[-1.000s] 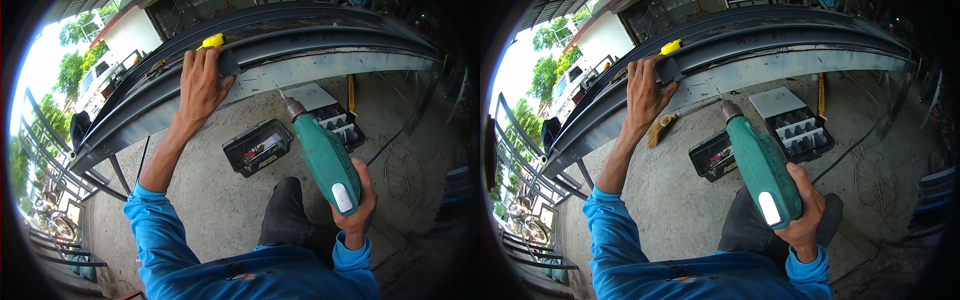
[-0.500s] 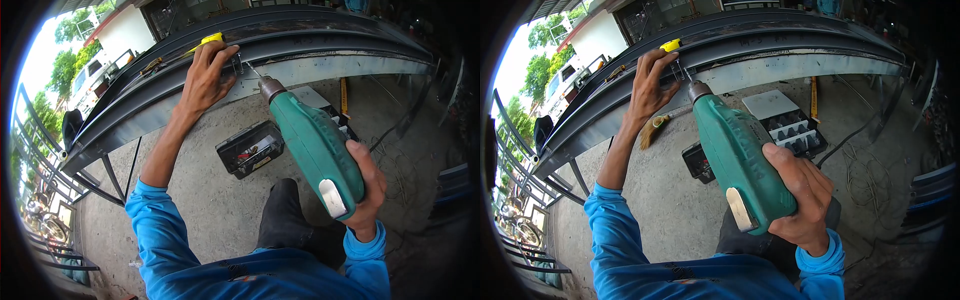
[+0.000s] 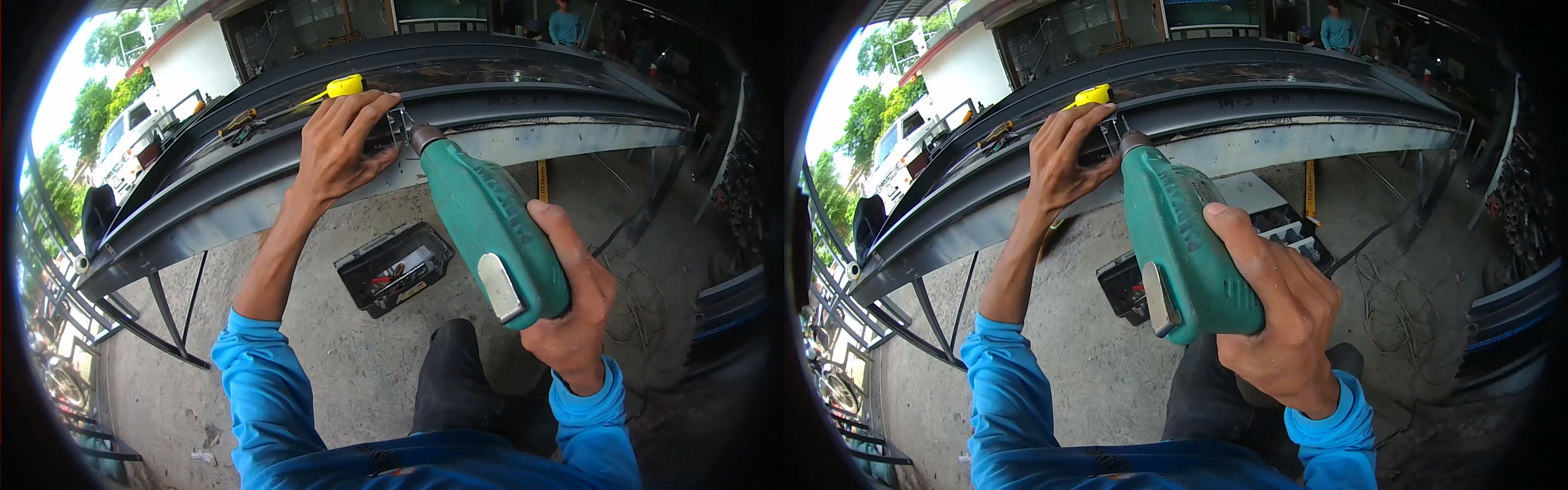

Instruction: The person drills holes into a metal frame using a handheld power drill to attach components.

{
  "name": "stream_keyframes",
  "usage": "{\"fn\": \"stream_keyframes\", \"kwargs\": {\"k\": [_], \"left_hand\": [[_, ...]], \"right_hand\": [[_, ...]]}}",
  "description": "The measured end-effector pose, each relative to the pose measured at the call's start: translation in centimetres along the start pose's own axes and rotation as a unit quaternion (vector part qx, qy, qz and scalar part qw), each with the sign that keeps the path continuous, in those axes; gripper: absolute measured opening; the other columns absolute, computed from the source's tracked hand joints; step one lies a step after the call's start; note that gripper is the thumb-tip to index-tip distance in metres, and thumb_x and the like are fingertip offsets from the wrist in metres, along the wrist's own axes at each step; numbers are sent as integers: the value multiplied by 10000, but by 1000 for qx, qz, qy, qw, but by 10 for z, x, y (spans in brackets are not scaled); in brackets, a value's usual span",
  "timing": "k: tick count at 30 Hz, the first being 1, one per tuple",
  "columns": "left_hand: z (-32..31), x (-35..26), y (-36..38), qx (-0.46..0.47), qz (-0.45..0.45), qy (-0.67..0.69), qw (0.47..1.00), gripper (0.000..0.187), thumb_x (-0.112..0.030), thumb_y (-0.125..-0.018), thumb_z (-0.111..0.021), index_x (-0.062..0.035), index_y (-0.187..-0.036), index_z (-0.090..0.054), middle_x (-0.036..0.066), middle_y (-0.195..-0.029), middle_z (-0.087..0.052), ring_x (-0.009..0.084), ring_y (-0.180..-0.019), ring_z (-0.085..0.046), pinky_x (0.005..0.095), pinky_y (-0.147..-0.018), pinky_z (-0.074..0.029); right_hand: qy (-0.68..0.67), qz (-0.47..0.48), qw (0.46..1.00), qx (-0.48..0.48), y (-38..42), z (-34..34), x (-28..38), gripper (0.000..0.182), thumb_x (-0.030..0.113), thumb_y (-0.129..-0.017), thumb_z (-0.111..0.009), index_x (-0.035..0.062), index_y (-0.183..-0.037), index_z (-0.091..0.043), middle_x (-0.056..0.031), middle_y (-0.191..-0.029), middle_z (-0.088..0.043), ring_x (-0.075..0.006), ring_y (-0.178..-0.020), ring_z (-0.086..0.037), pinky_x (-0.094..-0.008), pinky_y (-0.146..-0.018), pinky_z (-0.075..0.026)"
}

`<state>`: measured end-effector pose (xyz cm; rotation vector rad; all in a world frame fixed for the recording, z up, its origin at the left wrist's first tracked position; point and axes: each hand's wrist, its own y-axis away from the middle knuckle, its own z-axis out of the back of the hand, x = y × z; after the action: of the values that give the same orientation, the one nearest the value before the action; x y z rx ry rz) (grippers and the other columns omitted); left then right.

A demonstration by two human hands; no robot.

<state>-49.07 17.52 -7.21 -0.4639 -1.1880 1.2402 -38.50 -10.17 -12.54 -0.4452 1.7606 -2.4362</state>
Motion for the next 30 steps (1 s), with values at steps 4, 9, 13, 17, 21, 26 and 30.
{"fn": "stream_keyframes", "kwargs": {"k": [4, 9, 13, 17, 21, 26, 30], "left_hand": [[1, -2, -3, 18, 2, -17, 1000, 639, -168, -592, -781, -90, -1183, -552, 67, -1099, -589, 249, -944, -576, 377, -805, -462], [3, -1, -3, 61, 39, -15, 997, 634, -208, -608, -782, -87, -1186, -552, 79, -1114, -576, 268, -986, -574, 392, -839, -474], [1, 0, 0, 54, 45, 1, 998, 665, -195, -564, -810, -89, -1169, -556, 75, -1125, -571, 264, -998, -576, 391, -850, -474], [-10, 0, 5, 15, 55, -23, 998, 669, -193, -562, -823, -88, -1169, -560, 59, -1097, -592, 238, -995, -572, 368, -830, -477], [-12, 3, 6, 27, 56, -24, 998, 623, -174, -562, -818, -85, -1130, -575, 52, -1096, -603, 217, -952, -569, 359, -810, -480], [-17, -1, 8, 5, 93, 7, 996, 592, -147, -574, -811, -85, -1112, -572, 62, -1113, -603, 225, -959, -571, 371, -811, -477], [-18, -2, 9, -30, 97, -9, 995, 577, -103, -592, -792, -79, -1117, -553, 91, -1105, -605, 255, -972, -572, 389, -836, -461]], "right_hand": [[1, -16, 999, 50, -5, -2, 0, 610, -20, -703, -706, -37, -1277, -501, -193, -1091, -645, -254, -900, -674, -314, -801, -511], [5, -31, 997, 67, -7, 1, 1, 649, -26, -681, -698, -41, -1292, -481, -191, -1164, -614, -266, -1029, -629, -336, -908, -464], [30, -57, 994, 87, -5, 8, 0, 679, -17, -667, -684, -39, -1308, -459, -192, -1251, -550, -272, -1084, -591, -342, -948, -437], [68, -69, 990, 107, -4, 15, -2, 726, 48, -658, -729, -39, -1320, -445, -174, -1278, -521, -273, -1104, -568, -344, -972, -420], [130, -74, 981, 122, -5, 21, -2, 777, 121, -654, -755, -43, -1337, -423, -169, -1308, -481, -265, -1127, -544, -347, -982, -412], [167, -49, 977, 122, -8, 18, 5, 794, 142, -652, -753, -52, -1341, -411, -176, -1300, -483, -274, -1121, -542, -362, -994, -397], [140, -76, 980, 122, -10, 16, 8, 789, 141, -659, -750, -56, -1342, -408, -176, -1300, -483, -275, -1124, -540, -361, -994, -397]]}}
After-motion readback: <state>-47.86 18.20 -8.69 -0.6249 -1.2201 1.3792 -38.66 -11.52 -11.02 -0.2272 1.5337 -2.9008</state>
